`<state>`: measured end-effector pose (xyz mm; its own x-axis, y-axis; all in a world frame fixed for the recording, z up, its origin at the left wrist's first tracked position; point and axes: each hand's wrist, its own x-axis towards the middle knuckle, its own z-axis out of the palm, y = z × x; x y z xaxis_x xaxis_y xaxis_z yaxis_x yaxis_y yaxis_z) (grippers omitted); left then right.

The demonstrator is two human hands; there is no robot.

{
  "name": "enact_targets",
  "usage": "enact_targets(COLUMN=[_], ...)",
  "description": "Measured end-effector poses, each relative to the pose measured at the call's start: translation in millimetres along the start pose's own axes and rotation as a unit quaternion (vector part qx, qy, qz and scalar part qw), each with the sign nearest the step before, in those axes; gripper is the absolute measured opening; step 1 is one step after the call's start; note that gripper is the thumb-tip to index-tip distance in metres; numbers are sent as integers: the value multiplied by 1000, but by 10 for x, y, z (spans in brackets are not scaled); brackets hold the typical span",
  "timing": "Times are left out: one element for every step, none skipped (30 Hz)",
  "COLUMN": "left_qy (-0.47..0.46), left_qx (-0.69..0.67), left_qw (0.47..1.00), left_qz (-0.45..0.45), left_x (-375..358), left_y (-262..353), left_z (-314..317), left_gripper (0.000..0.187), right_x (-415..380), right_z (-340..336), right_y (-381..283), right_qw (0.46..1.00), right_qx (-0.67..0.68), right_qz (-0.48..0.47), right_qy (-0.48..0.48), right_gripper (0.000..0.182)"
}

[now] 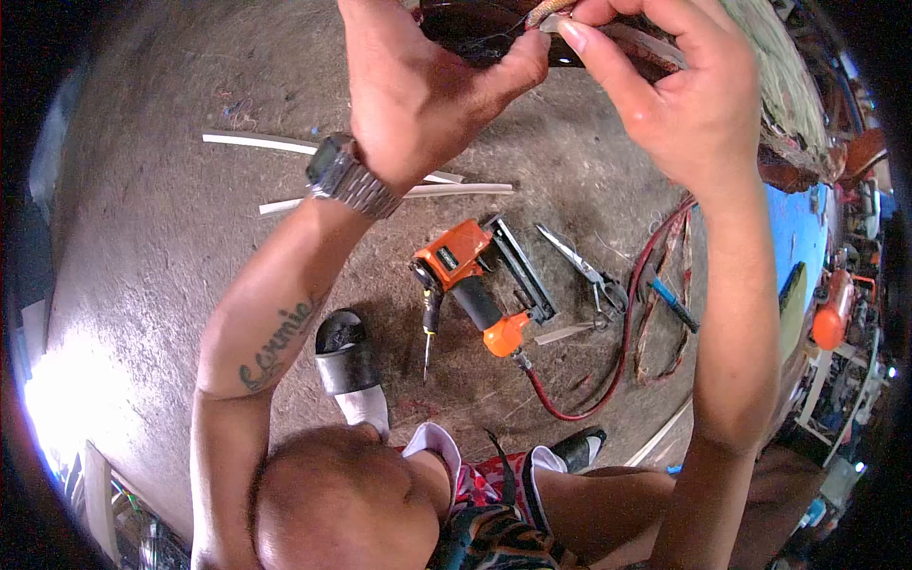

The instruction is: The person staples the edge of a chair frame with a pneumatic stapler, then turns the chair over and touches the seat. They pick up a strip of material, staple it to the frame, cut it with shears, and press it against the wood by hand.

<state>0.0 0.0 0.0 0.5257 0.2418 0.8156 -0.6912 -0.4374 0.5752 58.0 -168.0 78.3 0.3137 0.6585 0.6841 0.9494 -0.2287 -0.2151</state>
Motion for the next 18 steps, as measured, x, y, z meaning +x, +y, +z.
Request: enact_targets(left_qy=[5,5,5,-2,0,3,5,4,6,7,7,4,1,-4,1,6,21,18], left_qx=[-10,-1,7,34,15,-4,-23,-19,-23,-27,-38,-32,-25,1,-15,-30,-88,-117], left_qw=[1000,1000,1000,999,999,1000,999,1000,1000,1000,999,999,1000,1000,1000,999,996,993], left_qz=[4,12,20,33,29,25,21,17,14,11,12,14,17,21,23,25,23,22], left_x=[-28,-19,-4,25,6,-8,-19,-32,-36,-39,-40,-33,-26,-17,-17,-17,-42,-30], left_y=[-26,-57,-84,-106,-121,-127,-131,-129,-124,-118,-124,-106,-87,-62,-67,-71,-121,-122], left_z=[30,5,-21,-70,-65,-60,-55,-67,-66,-66,-61,-57,-53,-71,-65,-58,-22,-10], left_gripper=[90,91,91,92,93,94,95,96,96,96,96,96,95,95,94,93,92,91], right_x=[1,27,58,83,74,62,56,60,60,70,60,50,22,23,25,29,29,29], right_z=[-3,20,39,53,49,47,57,65,76,93,110,129,160,171,182,175,144,113], right_y=[-2,-6,-11,-24,-40,-55,-58,-69,-79,-108,-104,-100,-64,-60,-56,-98,-130,-159], right_qw=[1000,999,998,996,995,995,995,994,994,993,994,994,994,995,995,996,996,996], right_qx=[-15,-28,-41,-54,-59,-64,-66,-66,-67,-66,-62,-57,-49,-48,-47,-55,-67,-80], right_qz=[-5,-20,-35,-61,-67,-72,-69,-68,-67,-67,-61,-55,-44,-31,-18,-3,0,3], right_qy=[3,12,21,38,39,41,41,47,53,65,73,81,85,84,83,77,63,48], right_gripper=[13,13,13,13,13,13,13,14,14,14,15,15,16,17,17,18,19,21])
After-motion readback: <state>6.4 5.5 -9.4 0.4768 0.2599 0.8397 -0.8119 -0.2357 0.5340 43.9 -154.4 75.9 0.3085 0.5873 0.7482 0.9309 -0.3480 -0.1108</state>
